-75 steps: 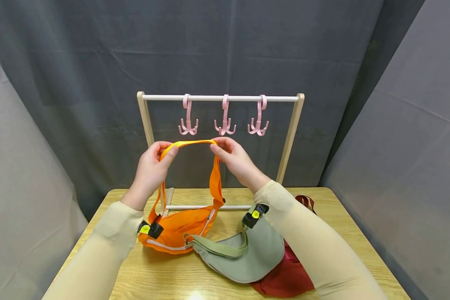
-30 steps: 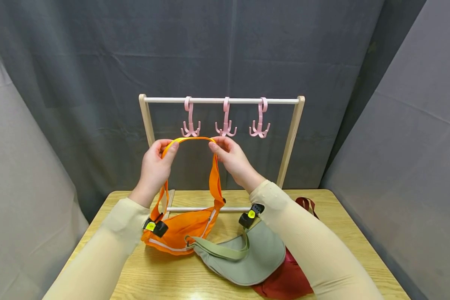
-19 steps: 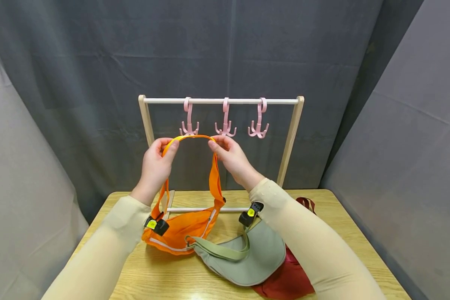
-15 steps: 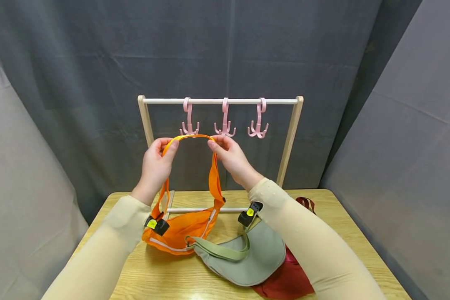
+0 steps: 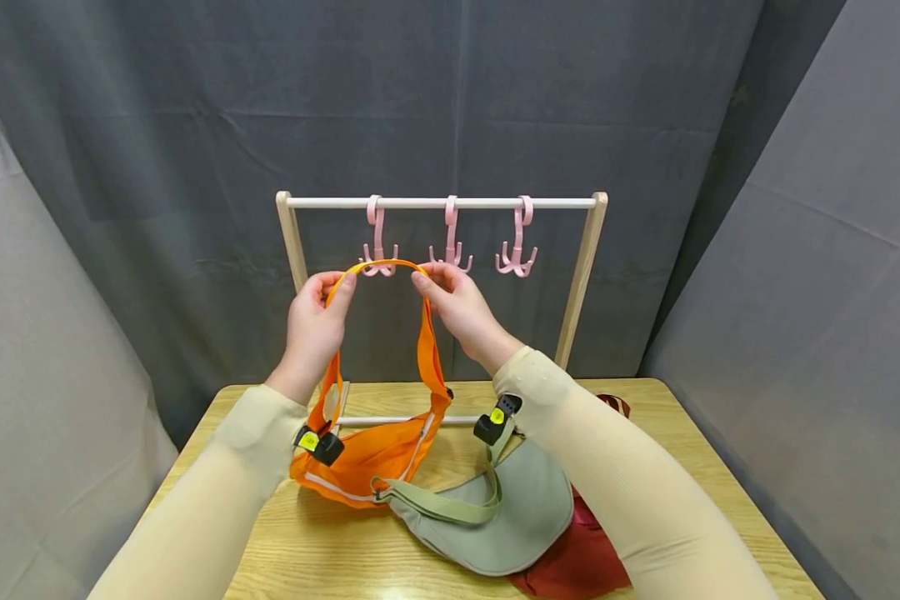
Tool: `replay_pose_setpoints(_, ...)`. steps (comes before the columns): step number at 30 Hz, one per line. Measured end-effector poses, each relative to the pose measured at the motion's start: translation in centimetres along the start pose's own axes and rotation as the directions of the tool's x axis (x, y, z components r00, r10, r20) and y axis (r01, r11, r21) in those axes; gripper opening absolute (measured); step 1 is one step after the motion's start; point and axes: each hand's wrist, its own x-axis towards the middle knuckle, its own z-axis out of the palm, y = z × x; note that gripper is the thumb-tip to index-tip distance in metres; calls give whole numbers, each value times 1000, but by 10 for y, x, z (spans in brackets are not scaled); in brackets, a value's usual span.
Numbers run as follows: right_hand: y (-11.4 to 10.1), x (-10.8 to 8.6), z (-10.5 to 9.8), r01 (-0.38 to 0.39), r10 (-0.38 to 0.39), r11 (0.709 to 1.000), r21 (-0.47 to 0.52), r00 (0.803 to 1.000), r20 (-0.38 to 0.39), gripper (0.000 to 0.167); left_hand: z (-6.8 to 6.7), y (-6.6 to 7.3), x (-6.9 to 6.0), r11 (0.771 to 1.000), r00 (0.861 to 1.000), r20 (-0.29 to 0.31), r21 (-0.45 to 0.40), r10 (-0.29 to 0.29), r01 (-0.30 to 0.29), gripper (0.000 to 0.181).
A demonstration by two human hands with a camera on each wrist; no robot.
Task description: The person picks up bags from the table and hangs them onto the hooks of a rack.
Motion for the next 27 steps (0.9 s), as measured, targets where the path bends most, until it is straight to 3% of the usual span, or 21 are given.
replay_pose_setpoints(27,4,9,9,-30,30,1000,9,998,-60,39,8,-6,15,998,999,-7,54,-42,43,40)
